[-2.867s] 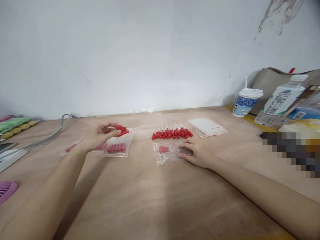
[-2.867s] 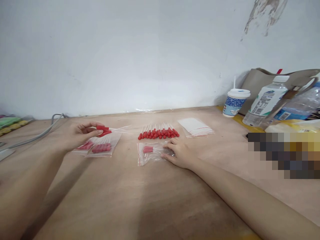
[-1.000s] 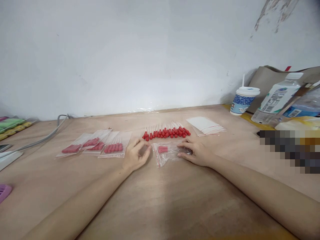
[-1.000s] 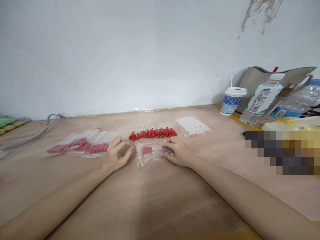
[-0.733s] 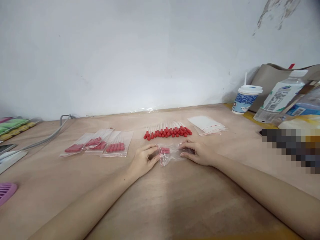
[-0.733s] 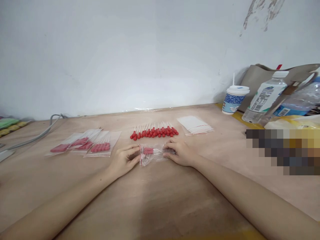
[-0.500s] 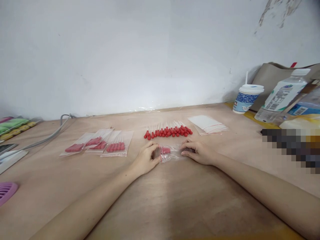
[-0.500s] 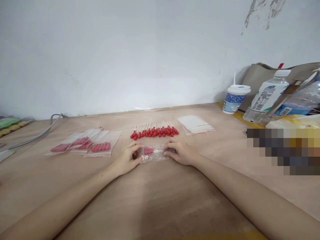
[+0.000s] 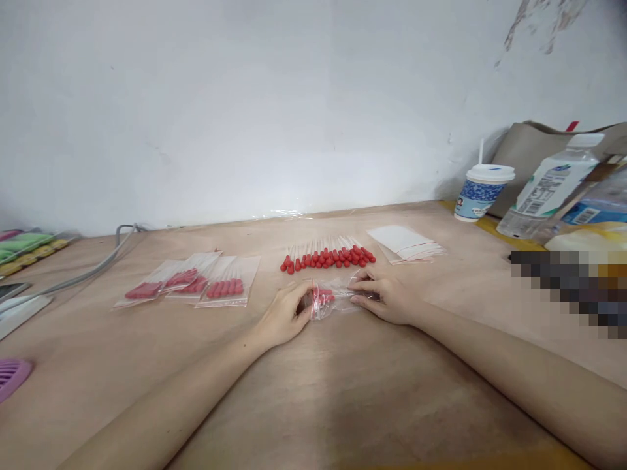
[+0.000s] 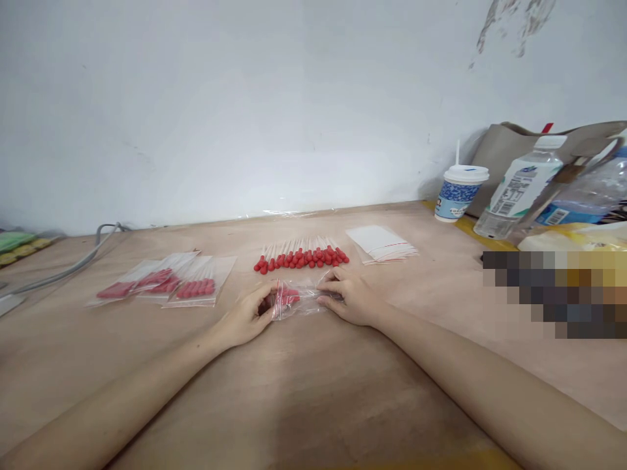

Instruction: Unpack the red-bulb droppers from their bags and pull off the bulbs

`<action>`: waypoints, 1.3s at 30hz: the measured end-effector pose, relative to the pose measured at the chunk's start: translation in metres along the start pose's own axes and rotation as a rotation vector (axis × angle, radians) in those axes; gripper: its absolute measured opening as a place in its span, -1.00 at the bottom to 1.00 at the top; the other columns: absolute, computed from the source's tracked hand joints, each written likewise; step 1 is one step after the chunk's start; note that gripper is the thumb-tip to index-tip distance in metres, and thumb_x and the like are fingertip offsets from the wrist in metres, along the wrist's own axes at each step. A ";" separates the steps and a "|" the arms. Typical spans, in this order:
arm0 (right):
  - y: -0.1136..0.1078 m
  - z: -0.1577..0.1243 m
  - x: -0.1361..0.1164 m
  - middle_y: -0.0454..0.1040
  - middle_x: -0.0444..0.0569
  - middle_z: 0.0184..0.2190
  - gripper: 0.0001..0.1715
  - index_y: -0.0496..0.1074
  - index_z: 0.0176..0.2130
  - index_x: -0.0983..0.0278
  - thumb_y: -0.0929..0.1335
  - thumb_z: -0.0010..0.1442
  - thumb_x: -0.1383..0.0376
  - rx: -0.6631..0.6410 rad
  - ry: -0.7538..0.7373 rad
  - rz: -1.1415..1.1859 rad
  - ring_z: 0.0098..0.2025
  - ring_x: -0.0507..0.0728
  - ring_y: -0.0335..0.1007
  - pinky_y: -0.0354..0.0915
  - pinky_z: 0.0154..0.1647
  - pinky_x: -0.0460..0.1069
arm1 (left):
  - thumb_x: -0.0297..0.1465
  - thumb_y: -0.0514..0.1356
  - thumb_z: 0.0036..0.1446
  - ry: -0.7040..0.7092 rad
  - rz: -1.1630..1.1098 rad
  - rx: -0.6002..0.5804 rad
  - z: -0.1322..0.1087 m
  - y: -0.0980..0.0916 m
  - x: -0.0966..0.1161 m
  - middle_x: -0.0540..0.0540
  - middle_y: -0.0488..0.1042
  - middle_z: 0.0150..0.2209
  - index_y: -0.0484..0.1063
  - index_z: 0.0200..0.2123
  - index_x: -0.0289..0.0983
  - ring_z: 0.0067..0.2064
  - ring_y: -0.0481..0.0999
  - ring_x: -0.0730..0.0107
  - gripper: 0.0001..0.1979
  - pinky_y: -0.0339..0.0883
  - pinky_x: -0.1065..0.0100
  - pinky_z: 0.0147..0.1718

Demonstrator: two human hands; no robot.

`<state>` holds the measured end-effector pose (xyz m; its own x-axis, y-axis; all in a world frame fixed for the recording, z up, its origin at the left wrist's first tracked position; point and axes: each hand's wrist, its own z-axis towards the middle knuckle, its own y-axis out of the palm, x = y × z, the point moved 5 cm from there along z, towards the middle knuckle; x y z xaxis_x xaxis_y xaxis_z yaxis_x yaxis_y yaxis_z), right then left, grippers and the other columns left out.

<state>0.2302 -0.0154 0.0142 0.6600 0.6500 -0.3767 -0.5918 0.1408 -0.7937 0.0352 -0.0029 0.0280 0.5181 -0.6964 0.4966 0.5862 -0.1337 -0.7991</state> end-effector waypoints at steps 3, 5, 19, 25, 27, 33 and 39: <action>0.000 0.000 0.000 0.37 0.03 -0.27 -0.68 0.46 -0.13 0.24 0.27 0.16 0.19 0.001 -0.003 -0.020 -0.21 0.10 0.29 0.27 -0.17 0.03 | -0.34 0.07 0.12 -0.054 -0.078 -0.062 0.000 0.002 -0.002 -0.04 0.41 -0.37 0.32 -0.06 -0.27 -0.45 0.31 0.47 -0.69 0.21 0.42 -0.45; 0.000 0.000 0.000 0.37 0.03 -0.28 -0.68 0.46 -0.13 0.23 0.27 0.16 0.19 0.003 -0.005 -0.036 -0.23 0.10 0.29 0.28 -0.18 0.04 | -0.27 0.08 0.12 -0.096 -0.121 -0.081 0.001 0.003 -0.004 0.00 0.38 -0.43 0.35 -0.08 -0.26 -0.47 0.27 0.49 -0.68 0.17 0.45 -0.49; 0.002 0.000 -0.004 0.38 0.03 -0.25 -0.70 0.45 -0.14 0.19 0.25 0.18 0.19 0.017 -0.046 -0.086 -0.20 0.13 0.30 0.26 -0.16 0.08 | -0.31 0.08 0.09 -0.153 -0.110 -0.008 0.000 -0.002 -0.013 0.05 0.27 -0.52 0.30 -0.20 -0.27 -0.52 0.23 0.52 -0.78 0.14 0.46 -0.55; 0.002 0.000 -0.004 0.39 0.03 -0.24 -0.70 0.45 -0.14 0.20 0.25 0.18 0.19 0.018 -0.038 -0.079 -0.20 0.12 0.30 0.27 -0.16 0.08 | -0.38 0.04 0.10 -0.056 0.031 -0.137 0.000 -0.007 0.003 0.00 0.29 -0.46 0.27 -0.35 -0.27 -0.46 0.26 0.45 -0.91 0.17 0.41 -0.51; 0.002 0.000 -0.004 0.39 0.04 -0.24 -0.69 0.46 -0.14 0.21 0.25 0.18 0.18 0.019 -0.040 -0.076 -0.21 0.12 0.30 0.27 -0.16 0.08 | -0.40 0.04 0.10 -0.041 0.030 -0.133 -0.001 -0.007 0.003 0.01 0.30 -0.46 0.24 -0.35 -0.26 -0.45 0.26 0.44 -0.94 0.17 0.41 -0.50; 0.002 0.000 -0.003 0.39 0.02 -0.25 -0.70 0.45 -0.13 0.19 0.26 0.17 0.18 0.022 -0.041 -0.060 -0.21 0.12 0.31 0.28 -0.17 0.07 | -0.34 0.06 0.12 -0.062 -0.119 -0.087 -0.001 -0.015 -0.010 -0.04 0.39 -0.37 0.29 -0.28 -0.26 -0.38 0.38 0.43 -0.87 0.29 0.37 -0.38; 0.002 0.000 -0.002 0.38 0.02 -0.23 -0.70 0.45 -0.13 0.20 0.26 0.16 0.20 0.025 -0.031 -0.033 -0.20 0.12 0.31 0.29 -0.17 0.05 | -0.21 0.21 -0.02 -0.246 -0.283 0.025 0.008 -0.078 -0.044 -0.08 0.51 -0.36 0.37 -0.26 -0.27 -0.33 0.51 0.31 -0.70 0.40 0.27 -0.33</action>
<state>0.2275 -0.0164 0.0135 0.6650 0.6674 -0.3352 -0.5815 0.1812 -0.7931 -0.0288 0.0437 0.0711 0.4655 -0.4435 0.7659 0.7412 -0.2775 -0.6112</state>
